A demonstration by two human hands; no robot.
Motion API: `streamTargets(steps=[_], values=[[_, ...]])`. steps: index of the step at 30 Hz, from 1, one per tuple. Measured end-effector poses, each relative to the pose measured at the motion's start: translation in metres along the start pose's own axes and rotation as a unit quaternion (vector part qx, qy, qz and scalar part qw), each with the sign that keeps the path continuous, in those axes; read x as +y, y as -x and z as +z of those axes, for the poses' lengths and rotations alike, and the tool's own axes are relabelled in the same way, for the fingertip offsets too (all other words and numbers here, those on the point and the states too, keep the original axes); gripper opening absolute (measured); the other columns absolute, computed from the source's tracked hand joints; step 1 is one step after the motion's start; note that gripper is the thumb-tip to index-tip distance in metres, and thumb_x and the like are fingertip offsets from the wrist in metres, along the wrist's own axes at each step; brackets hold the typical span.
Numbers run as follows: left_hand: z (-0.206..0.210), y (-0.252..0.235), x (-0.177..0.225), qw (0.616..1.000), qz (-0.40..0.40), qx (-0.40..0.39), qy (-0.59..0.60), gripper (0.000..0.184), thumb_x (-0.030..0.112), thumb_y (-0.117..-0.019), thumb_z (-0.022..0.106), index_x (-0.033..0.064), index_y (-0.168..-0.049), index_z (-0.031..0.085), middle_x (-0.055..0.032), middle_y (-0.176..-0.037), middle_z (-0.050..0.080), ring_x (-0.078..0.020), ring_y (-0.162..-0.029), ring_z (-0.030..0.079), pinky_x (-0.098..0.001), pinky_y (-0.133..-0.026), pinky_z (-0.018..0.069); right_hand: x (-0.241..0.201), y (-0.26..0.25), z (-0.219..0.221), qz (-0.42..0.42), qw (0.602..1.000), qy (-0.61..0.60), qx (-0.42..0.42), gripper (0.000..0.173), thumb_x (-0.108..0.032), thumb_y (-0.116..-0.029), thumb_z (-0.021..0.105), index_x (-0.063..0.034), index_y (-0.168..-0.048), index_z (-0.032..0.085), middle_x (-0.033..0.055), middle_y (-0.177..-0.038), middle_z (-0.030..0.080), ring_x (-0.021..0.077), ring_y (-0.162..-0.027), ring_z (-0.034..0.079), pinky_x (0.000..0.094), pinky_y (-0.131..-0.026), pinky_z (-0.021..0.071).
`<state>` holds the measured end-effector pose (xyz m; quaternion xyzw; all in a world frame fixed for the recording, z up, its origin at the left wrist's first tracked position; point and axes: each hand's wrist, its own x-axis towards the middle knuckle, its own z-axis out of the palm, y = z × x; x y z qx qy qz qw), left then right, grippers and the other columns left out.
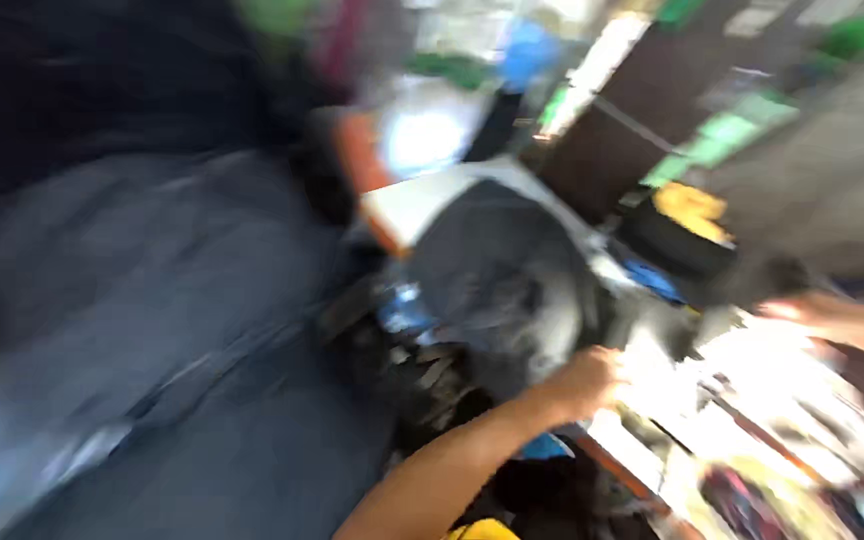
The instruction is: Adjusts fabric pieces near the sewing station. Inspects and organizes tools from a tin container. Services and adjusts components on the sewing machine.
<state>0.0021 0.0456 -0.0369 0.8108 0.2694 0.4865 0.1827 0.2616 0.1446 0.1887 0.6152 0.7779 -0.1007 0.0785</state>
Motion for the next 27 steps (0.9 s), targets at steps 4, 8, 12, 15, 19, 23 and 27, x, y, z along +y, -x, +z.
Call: streamTargets(steps=[4, 8, 12, 15, 19, 23, 27], values=[[0.019, -0.04, -0.019, 0.994, -0.096, -0.047, 0.008, 0.017, 0.006, -0.0953, 0.063, -0.0037, -0.1, 0.076, -0.0191, -0.111, 0.072, -0.0285, -0.107, 0.07, -0.0388, -0.099, 0.0544, 0.02, -0.019, -0.007, 0.016, 0.999, 0.027, -0.015, 0.026, -0.016, -0.097, 0.072, 0.0061, -0.085, 0.069, 0.0208, -0.079, 0.064, 0.0347, -0.08, 0.062, 0.0575, -0.078, 0.0485], [0.046, -0.069, -0.026, 0.997, -0.048, -0.054, -0.022, 0.012, 0.001, -0.0888, 0.065, -0.0078, -0.092, 0.073, -0.0227, -0.106, 0.072, -0.0324, -0.104, 0.071, -0.041, -0.096, 0.0562, 0.023, -0.015, -0.002, -0.038, 0.986, 0.161, 0.007, 0.045, -0.037, -0.0994, 0.068, 0.0061, -0.088, 0.07, 0.0246, -0.088, 0.069, 0.0441, -0.093, 0.067, 0.0634, -0.086, 0.0492], [0.062, -0.098, -0.005, 0.983, -0.054, -0.17, -0.046, 0.026, 0.004, -0.0875, 0.07, -0.0088, -0.11, 0.072, -0.0241, -0.117, 0.071, -0.0359, -0.116, 0.067, -0.045, -0.106, 0.0501, 0.023, -0.012, 0.004, -0.052, 0.975, 0.214, 0.03, 0.047, -0.041, -0.1, 0.065, 0.0042, -0.087, 0.071, 0.0236, -0.09, 0.07, 0.0451, -0.096, 0.068, 0.0628, -0.082, 0.0511], [0.069, -0.113, 0.007, 0.922, -0.149, -0.342, -0.104, 0.037, 0.023, -0.1009, 0.059, -0.0045, -0.123, 0.069, -0.0247, -0.127, 0.067, -0.0377, -0.127, 0.059, -0.0503, -0.113, 0.0404, 0.011, -0.008, 0.0, -0.002, 0.975, 0.222, 0.004, 0.048, -0.044, -0.1005, 0.063, 0.0027, -0.094, 0.071, 0.0229, -0.097, 0.069, 0.0435, -0.103, 0.066, 0.0613, -0.082, 0.051], [0.084, -0.09, -0.01, 0.965, -0.025, -0.217, -0.142, 0.027, 0.016, -0.0976, 0.061, -0.004, -0.106, 0.077, -0.0276, -0.107, 0.073, -0.0454, -0.109, 0.069, -0.0579, -0.098, 0.0519, 0.005, -0.007, -0.004, 0.019, 0.976, 0.216, -0.011, 0.048, -0.046, -0.101, 0.062, 0.0012, -0.095, 0.07, 0.0211, -0.097, 0.068, 0.0413, -0.102, 0.066, 0.0592, -0.079, 0.0509], [0.074, -0.084, -0.022, 0.977, 0.065, -0.134, -0.155, 0.019, 0.007, -0.089, 0.065, -0.0071, -0.095, 0.075, -0.026, -0.099, 0.074, -0.0428, -0.101, 0.072, -0.054, -0.092, 0.0557, 0.007, -0.007, -0.002, 0.019, 0.978, 0.21, -0.001, 0.05, -0.049, -0.1001, 0.062, 0.0, -0.092, 0.07, 0.0202, -0.096, 0.067, 0.0411, -0.102, 0.066, 0.0601, -0.078, 0.051], [0.042, -0.086, -0.057, 0.967, 0.08, -0.074, -0.23, 0.014, -0.001, -0.0897, 0.063, -0.0042, -0.098, 0.074, -0.0208, -0.099, 0.072, -0.0365, -0.094, 0.072, -0.0463, -0.082, 0.0603, 0.014, -0.014, -0.003, 0.023, 0.981, 0.189, -0.021, 0.049, -0.05, -0.0991, 0.064, -0.001, -0.099, 0.072, 0.0206, -0.103, 0.068, 0.0412, -0.107, 0.065, 0.0618, -0.084, 0.0512]])
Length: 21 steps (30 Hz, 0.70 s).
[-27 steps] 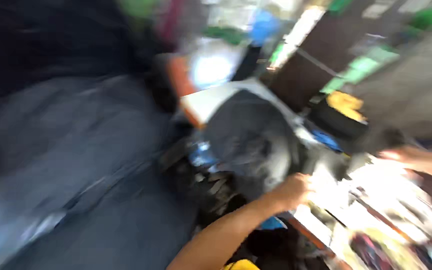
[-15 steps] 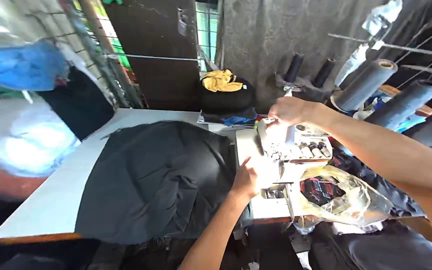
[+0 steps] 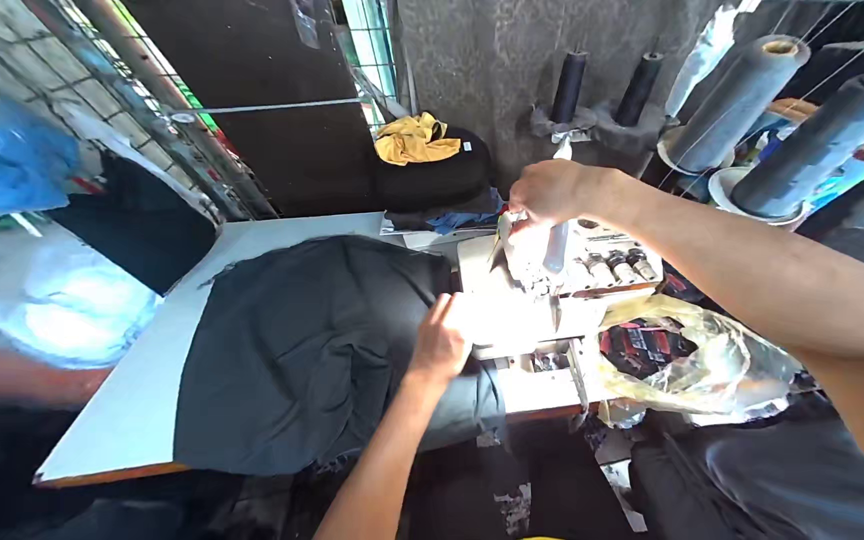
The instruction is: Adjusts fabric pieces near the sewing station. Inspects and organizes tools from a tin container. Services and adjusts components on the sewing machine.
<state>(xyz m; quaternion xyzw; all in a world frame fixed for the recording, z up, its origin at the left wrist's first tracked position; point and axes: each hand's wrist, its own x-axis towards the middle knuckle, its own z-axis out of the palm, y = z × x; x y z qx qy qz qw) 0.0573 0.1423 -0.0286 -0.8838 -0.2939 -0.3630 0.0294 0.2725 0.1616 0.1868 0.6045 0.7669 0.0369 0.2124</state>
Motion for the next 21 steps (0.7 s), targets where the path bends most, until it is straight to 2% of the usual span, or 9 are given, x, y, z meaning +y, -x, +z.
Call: streamTargets(steps=[3, 6, 8, 11, 13, 15, 17, 19, 21], values=[[-0.024, 0.012, -0.024, 0.995, -0.068, -0.066, -0.015, 0.024, 0.01, -0.0985, 0.062, 0.0037, -0.118, 0.074, -0.0197, -0.108, 0.071, -0.0393, -0.105, 0.068, -0.0504, -0.092, 0.0564, 0.018, -0.023, 0.017, -0.002, 0.991, -0.131, -0.021, 0.047, -0.045, -0.0971, 0.069, 0.0021, -0.099, 0.071, 0.0225, -0.1, 0.068, 0.0402, -0.103, 0.065, 0.0632, -0.088, 0.0478], [-0.053, 0.032, -0.022, 0.994, -0.103, -0.031, 0.034, 0.026, 0.012, -0.0958, 0.065, 0.0057, -0.118, 0.075, -0.0178, -0.111, 0.072, -0.0356, -0.107, 0.067, -0.0472, -0.094, 0.0552, 0.021, -0.03, 0.02, 0.042, 0.965, -0.25, -0.06, 0.048, -0.042, -0.0961, 0.071, 0.0055, -0.101, 0.069, 0.022, -0.096, 0.066, 0.0342, -0.092, 0.064, 0.0583, -0.085, 0.0477], [-0.068, 0.042, -0.012, 0.988, -0.129, -0.001, 0.088, 0.024, 0.014, -0.0954, 0.063, 0.0062, -0.114, 0.076, -0.0144, -0.107, 0.072, -0.0253, -0.098, 0.069, -0.0359, -0.082, 0.0579, 0.02, -0.025, 0.014, 0.077, 0.967, -0.238, -0.048, 0.059, -0.048, -0.092, 0.074, 0.0087, -0.104, 0.067, 0.0256, -0.099, 0.065, 0.0377, -0.094, 0.063, 0.06, -0.085, 0.0473], [-0.077, 0.041, 0.005, 0.956, -0.198, 0.012, 0.215, 0.022, 0.012, -0.096, 0.064, 0.0033, -0.112, 0.075, -0.0111, -0.108, 0.071, -0.0089, -0.092, 0.07, -0.021, -0.081, 0.0589, 0.032, 0.0, 0.007, 0.079, 0.96, -0.259, 0.078, 0.07, -0.049, -0.0827, 0.084, 0.0035, -0.125, 0.064, 0.0294, -0.111, 0.067, 0.0475, -0.106, 0.064, 0.0686, -0.092, 0.047], [-0.071, 0.027, 0.013, 0.917, -0.247, -0.001, 0.314, 0.021, 0.01, -0.0979, 0.063, -0.0003, -0.114, 0.073, -0.0125, -0.113, 0.069, -0.0096, -0.095, 0.071, -0.0233, -0.086, 0.0599, 0.037, 0.031, 0.003, 0.051, 0.932, -0.293, 0.208, 0.072, -0.045, -0.0792, 0.088, -0.0016, -0.132, 0.063, 0.0265, -0.107, 0.069, 0.0459, -0.101, 0.066, 0.0689, -0.091, 0.0485], [-0.052, 0.009, 0.017, 0.896, -0.268, -0.003, 0.355, 0.02, 0.009, -0.0975, 0.065, -0.0013, -0.112, 0.074, -0.0142, -0.114, 0.07, -0.0142, -0.101, 0.07, -0.0297, -0.092, 0.0592, 0.037, 0.065, 0.01, 0.014, 0.881, -0.33, 0.337, 0.062, -0.042, -0.0829, 0.084, -0.0077, -0.13, 0.064, 0.0145, -0.095, 0.068, 0.0294, -0.083, 0.066, 0.0544, -0.079, 0.055], [-0.025, -0.007, 0.022, 0.882, -0.281, -0.004, 0.378, 0.018, 0.003, -0.0955, 0.066, -0.0041, -0.11, 0.073, -0.0161, -0.114, 0.069, -0.0184, -0.106, 0.068, -0.0355, -0.095, 0.0569, 0.023, 0.105, 0.029, -0.009, 0.83, -0.352, 0.432, 0.049, -0.039, -0.0899, 0.076, -0.0119, -0.13, 0.064, 0.0022, -0.09, 0.065, 0.013, -0.075, 0.062, 0.0358, -0.071, 0.0554], [-0.004, -0.02, 0.032, 0.872, -0.311, -0.02, 0.378, 0.022, -0.001, -0.0936, 0.065, -0.0065, -0.115, 0.068, -0.0184, -0.115, 0.067, -0.0223, -0.107, 0.066, -0.0403, -0.095, 0.0548, -0.001, 0.147, 0.061, -0.035, 0.792, -0.37, 0.485, 0.041, -0.031, -0.0928, 0.069, -0.0067, -0.126, 0.066, 0.0006, -0.089, 0.065, 0.0094, -0.077, 0.061, 0.0307, -0.072, 0.0548], [0.003, -0.033, 0.046, 0.856, -0.362, -0.047, 0.366, 0.038, -0.001, -0.0939, 0.065, -0.0066, -0.13, 0.057, -0.0213, -0.121, 0.064, -0.0244, -0.111, 0.063, -0.0417, -0.098, 0.0523, -0.023, 0.183, 0.106, -0.047, 0.769, -0.394, 0.501, 0.027, -0.024, -0.0912, 0.068, -0.0063, -0.112, 0.069, -0.0033, -0.09, 0.065, 0.0047, -0.08, 0.062, 0.0255, -0.074, 0.0561]])
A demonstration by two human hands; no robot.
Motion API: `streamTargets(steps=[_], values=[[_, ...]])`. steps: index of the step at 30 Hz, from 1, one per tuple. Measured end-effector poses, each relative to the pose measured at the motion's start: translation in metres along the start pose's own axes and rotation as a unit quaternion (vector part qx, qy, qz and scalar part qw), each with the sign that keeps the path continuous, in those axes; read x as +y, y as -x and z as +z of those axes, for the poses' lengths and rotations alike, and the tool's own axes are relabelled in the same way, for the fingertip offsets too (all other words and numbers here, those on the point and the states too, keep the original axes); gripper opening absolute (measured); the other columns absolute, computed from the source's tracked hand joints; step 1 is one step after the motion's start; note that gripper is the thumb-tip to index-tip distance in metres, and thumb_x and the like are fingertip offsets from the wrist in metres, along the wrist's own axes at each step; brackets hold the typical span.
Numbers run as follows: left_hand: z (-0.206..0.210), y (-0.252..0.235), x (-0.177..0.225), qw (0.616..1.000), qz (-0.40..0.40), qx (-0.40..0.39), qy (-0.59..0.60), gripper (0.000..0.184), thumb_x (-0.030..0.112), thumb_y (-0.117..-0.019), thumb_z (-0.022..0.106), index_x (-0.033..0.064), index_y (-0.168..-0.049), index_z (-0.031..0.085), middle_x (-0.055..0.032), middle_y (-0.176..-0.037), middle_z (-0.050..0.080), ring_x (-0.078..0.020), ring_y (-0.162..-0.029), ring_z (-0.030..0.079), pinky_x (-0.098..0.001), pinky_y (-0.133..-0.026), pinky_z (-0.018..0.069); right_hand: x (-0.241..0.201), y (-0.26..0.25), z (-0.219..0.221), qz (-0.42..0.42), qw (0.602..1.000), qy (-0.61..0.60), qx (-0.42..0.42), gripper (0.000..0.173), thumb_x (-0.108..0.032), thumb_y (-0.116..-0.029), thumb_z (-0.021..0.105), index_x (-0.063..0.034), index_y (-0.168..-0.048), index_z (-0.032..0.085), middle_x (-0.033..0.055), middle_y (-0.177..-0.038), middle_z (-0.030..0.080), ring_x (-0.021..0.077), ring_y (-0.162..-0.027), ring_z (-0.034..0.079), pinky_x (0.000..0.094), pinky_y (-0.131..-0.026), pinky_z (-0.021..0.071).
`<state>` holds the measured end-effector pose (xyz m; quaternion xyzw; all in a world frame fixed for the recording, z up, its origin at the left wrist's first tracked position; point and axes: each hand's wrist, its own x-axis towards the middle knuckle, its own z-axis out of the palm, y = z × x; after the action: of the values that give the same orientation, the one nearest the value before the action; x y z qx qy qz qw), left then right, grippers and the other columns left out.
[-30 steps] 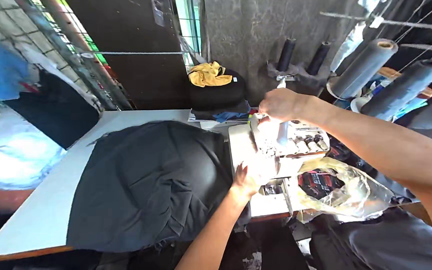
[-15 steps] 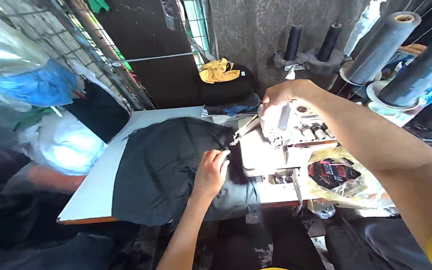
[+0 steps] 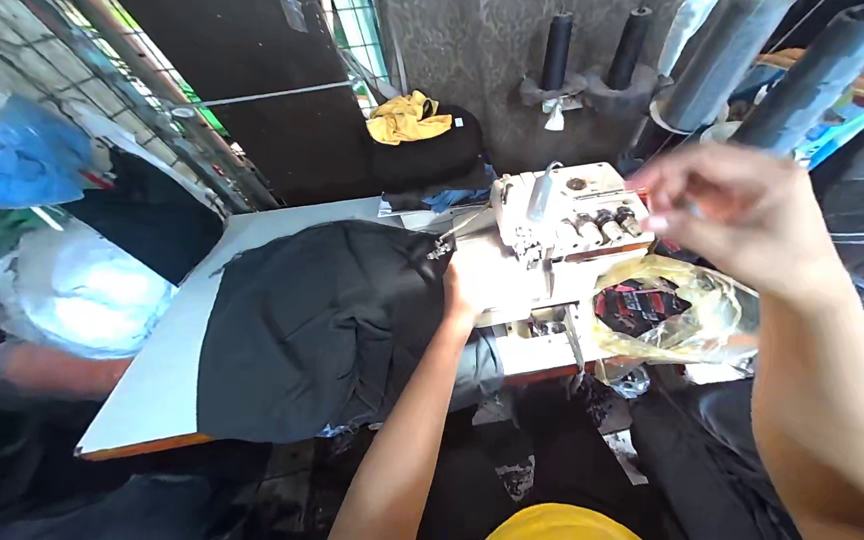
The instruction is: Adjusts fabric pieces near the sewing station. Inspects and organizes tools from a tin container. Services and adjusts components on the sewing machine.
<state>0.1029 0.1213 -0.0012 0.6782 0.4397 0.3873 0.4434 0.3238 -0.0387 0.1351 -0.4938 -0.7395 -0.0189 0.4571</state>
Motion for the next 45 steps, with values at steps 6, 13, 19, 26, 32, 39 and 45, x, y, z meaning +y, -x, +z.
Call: streamTargets(steps=[6, 13, 19, 26, 32, 39, 45], values=[[0.019, -0.006, -0.003, 0.994, 0.071, -0.023, -0.082, 0.022, 0.012, -0.0988, 0.066, 0.0008, -0.118, 0.066, -0.0187, -0.113, 0.067, -0.0266, -0.099, 0.065, -0.0463, -0.088, 0.0541, 0.054, 0.139, -0.012, 0.2, 0.976, -0.028, 0.085, 0.013, -0.018, -0.0926, 0.068, -0.0083, -0.099, 0.073, -0.0086, -0.086, 0.071, -0.0016, -0.074, 0.065, 0.0182, -0.071, 0.0572], [0.04, -0.028, 0.002, 0.995, -0.029, -0.028, -0.09, 0.025, 0.012, -0.0994, 0.063, -0.0054, -0.117, 0.064, -0.0225, -0.112, 0.065, -0.0314, -0.106, 0.061, -0.0472, -0.095, 0.0485, 0.062, 0.156, -0.005, 0.243, 0.959, -0.059, 0.136, 0.007, -0.011, -0.0922, 0.065, -0.0144, -0.095, 0.071, -0.0157, -0.08, 0.069, -0.0041, -0.069, 0.064, 0.0151, -0.067, 0.0554], [0.041, -0.036, 0.005, 0.974, -0.021, -0.048, -0.219, 0.029, 0.017, -0.0961, 0.068, -0.0045, -0.115, 0.067, -0.0245, -0.121, 0.065, -0.0384, -0.119, 0.059, -0.0556, -0.105, 0.0429, 0.067, 0.155, 0.034, 0.248, 0.964, -0.059, 0.08, 0.011, -0.016, -0.0934, 0.067, -0.0072, -0.097, 0.072, -0.0097, -0.084, 0.07, -0.0036, -0.072, 0.064, 0.0155, -0.07, 0.0555], [0.043, -0.031, 0.012, 0.957, -0.028, -0.034, -0.286, 0.032, 0.024, -0.0968, 0.067, -0.0032, -0.115, 0.068, -0.0242, -0.122, 0.065, -0.0394, -0.122, 0.058, -0.0558, -0.105, 0.0434, 0.067, 0.171, 0.049, 0.27, 0.959, -0.065, 0.049, 0.014, -0.02, -0.0941, 0.067, -0.0075, -0.097, 0.073, -0.0076, -0.085, 0.071, -0.0034, -0.073, 0.065, 0.0144, -0.069, 0.0557], [0.042, -0.029, 0.02, 0.958, -0.057, -0.028, -0.279, 0.035, 0.029, -0.0944, 0.071, -0.0018, -0.11, 0.069, -0.0231, -0.118, 0.066, -0.0382, -0.118, 0.061, -0.0563, -0.101, 0.0462, 0.069, 0.186, 0.052, 0.287, 0.955, -0.061, 0.045, 0.014, -0.019, -0.0939, 0.067, -0.0067, -0.097, 0.073, -0.0071, -0.082, 0.07, -0.0037, -0.07, 0.063, 0.0136, -0.067, 0.0541], [0.041, -0.028, 0.02, 0.957, -0.044, -0.021, -0.287, 0.036, 0.03, -0.0955, 0.069, -0.0019, -0.112, 0.068, -0.0229, -0.119, 0.066, -0.0378, -0.118, 0.061, -0.0553, -0.102, 0.0459, 0.066, 0.193, 0.062, 0.31, 0.948, -0.063, 0.032, 0.014, -0.019, -0.0928, 0.068, -0.0059, -0.095, 0.073, -0.006, -0.084, 0.07, -0.0044, -0.07, 0.063, 0.0128, -0.066, 0.0537], [0.037, -0.026, 0.025, 0.948, -0.04, -0.023, -0.313, 0.035, 0.031, -0.096, 0.069, -0.0015, -0.108, 0.071, -0.0224, -0.117, 0.067, -0.0373, -0.117, 0.061, -0.0558, -0.103, 0.0442, 0.064, 0.19, 0.067, 0.315, 0.946, -0.072, 0.028, 0.014, -0.018, -0.0921, 0.068, -0.0062, -0.096, 0.073, -0.0062, -0.084, 0.071, -0.0047, -0.071, 0.063, 0.0126, -0.066, 0.054]])
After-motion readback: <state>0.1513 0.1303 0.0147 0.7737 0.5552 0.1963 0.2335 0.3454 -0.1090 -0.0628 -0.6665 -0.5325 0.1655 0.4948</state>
